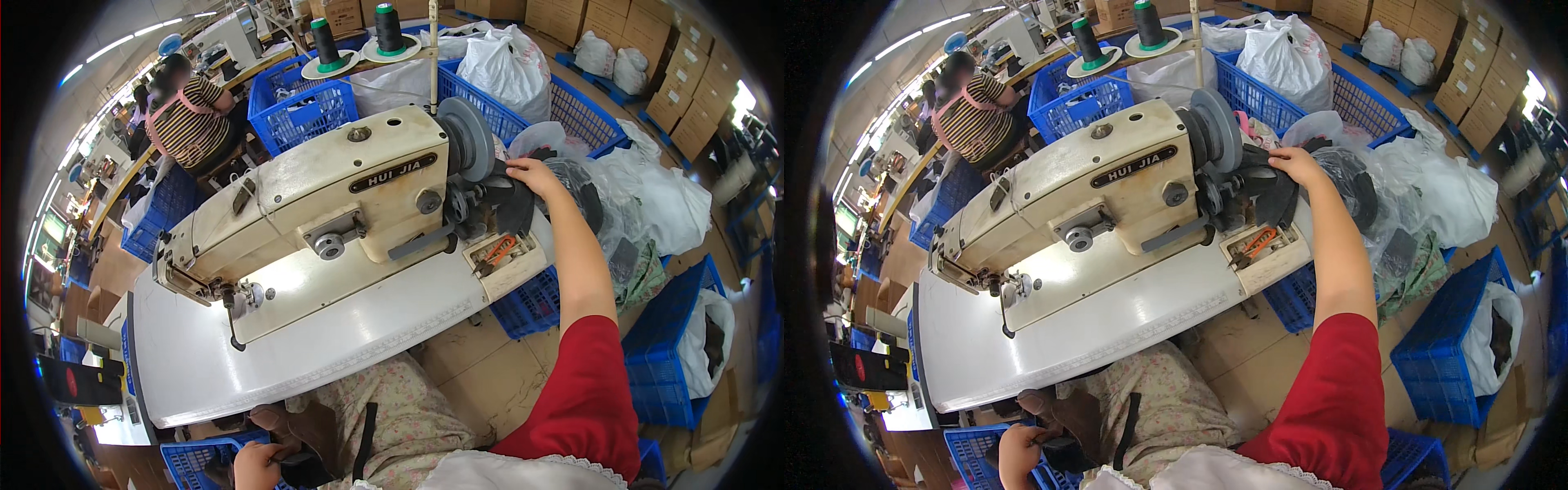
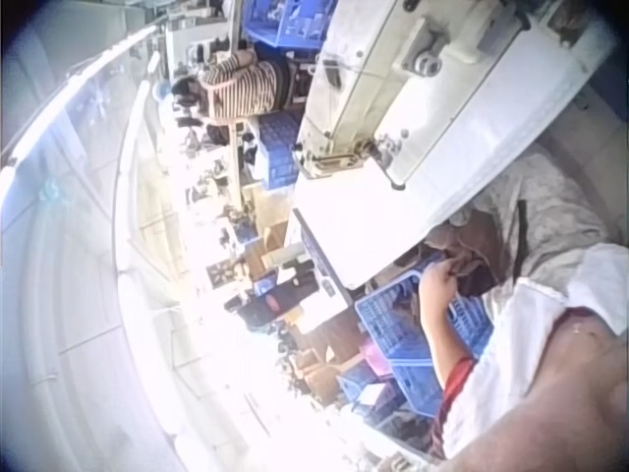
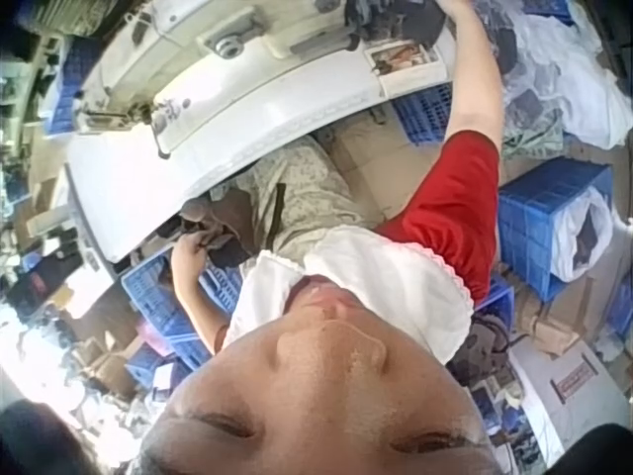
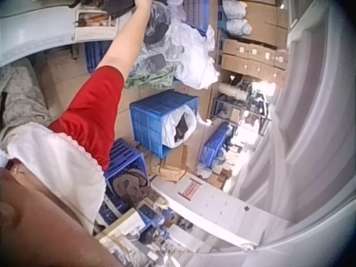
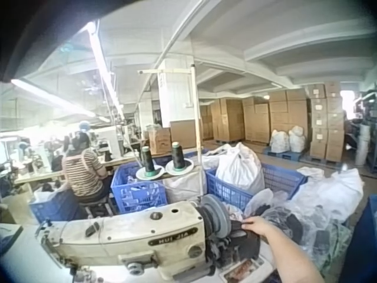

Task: Stitch a piece of leather onto the shoe upper using an industrial sewing machine.

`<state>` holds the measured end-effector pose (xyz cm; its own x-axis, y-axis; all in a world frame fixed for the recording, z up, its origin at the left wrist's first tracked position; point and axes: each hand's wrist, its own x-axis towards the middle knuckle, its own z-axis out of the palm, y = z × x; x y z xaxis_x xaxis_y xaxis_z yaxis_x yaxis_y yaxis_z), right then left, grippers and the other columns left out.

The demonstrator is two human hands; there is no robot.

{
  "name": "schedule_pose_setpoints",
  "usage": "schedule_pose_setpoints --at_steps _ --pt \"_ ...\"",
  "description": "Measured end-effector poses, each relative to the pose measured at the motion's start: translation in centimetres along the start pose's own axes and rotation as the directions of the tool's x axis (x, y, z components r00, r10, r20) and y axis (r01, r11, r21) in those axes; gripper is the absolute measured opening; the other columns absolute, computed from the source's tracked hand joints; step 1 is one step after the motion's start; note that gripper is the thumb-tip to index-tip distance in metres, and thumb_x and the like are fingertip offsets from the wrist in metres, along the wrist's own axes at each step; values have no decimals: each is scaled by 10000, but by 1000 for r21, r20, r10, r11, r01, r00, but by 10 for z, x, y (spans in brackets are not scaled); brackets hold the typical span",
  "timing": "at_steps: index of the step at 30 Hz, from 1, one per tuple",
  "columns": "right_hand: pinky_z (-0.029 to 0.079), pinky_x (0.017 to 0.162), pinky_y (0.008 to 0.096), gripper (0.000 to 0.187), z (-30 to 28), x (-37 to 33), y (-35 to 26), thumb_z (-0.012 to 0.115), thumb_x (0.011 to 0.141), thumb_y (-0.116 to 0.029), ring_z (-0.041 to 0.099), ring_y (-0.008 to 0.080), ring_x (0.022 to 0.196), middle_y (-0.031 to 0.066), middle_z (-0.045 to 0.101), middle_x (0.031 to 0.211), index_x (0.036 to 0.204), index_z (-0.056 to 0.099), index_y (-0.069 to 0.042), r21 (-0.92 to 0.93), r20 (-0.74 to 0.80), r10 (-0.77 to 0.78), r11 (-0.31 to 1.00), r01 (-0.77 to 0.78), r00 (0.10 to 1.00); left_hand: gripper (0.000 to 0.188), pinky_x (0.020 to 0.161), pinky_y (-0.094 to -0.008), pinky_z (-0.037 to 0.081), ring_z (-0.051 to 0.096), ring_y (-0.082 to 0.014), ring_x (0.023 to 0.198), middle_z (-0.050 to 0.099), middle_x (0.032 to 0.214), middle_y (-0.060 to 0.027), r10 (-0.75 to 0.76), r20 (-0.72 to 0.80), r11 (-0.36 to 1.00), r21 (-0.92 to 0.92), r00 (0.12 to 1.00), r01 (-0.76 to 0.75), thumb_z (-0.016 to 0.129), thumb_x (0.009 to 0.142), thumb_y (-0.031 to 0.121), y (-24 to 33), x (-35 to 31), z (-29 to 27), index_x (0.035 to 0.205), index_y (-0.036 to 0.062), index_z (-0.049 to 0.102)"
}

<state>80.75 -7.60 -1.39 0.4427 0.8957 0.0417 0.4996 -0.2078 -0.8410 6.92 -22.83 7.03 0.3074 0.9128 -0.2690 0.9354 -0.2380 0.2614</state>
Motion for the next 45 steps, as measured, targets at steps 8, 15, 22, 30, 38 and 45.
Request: schedule_pose_setpoints --at_steps 8,15,22,30,38,45 --pt "498 865 333 497 8 -9 -7 812 739 -255 683 244 939 167 719 1026 1151 691 -5 -484 -132 -235 863 144 963 321 643 -424 480 604 -354 714 641 697 -167 64 -32 998 29 997 -63 612 593 21 2 4 2 867 76 771" --pt "511 806 312 415 -6 -13 -8 808 744 -195 685 216 872 140 726 951 1088 710 14 -80 -189 -90 994 76 978 329 644 -428 481 600 -359 722 639 698 -172 39 -23 999 23 999 -38 611 582 19 3 5 2 861 84 773" --pt "447 610 213 335 -39 -46 -23 734 803 -67 586 84 667 30 684 868 1118 669 28 315 -150 61 949 -11 987 331 646 -429 485 594 -355 700 660 711 -147 110 -13 994 7 994 -110 577 584 29 -13 8 1 842 96 773" --pt "279 425 170 541 -53 -177 -77 641 869 -113 394 34 464 20 610 830 1383 492 -34 470 -202 21 879 78 979 350 676 -437 458 588 -366 716 664 762 -148 302 -258 932 -122 918 -341 558 548 35 -24 -12 -53 863 41 710" --pt "474 567 241 302 145 -272 -171 506 938 -34 574 114 575 107 654 937 1202 641 23 421 517 -353 898 127 780 292 747 -382 489 639 -251 932 717 997 -36 543 -521 817 149 658 -557 687 629 84 -5 -11 -58 917 86 729" --pt "472 704 290 563 244 -307 -244 776 821 -366 566 129 730 55 649 1025 1236 632 -14 542 573 -543 813 214 613 296 834 -340 506 601 -193 1020 665 1055 -16 791 -421 612 522 444 -595 686 654 138 -3 -14 -44 949 112 694"
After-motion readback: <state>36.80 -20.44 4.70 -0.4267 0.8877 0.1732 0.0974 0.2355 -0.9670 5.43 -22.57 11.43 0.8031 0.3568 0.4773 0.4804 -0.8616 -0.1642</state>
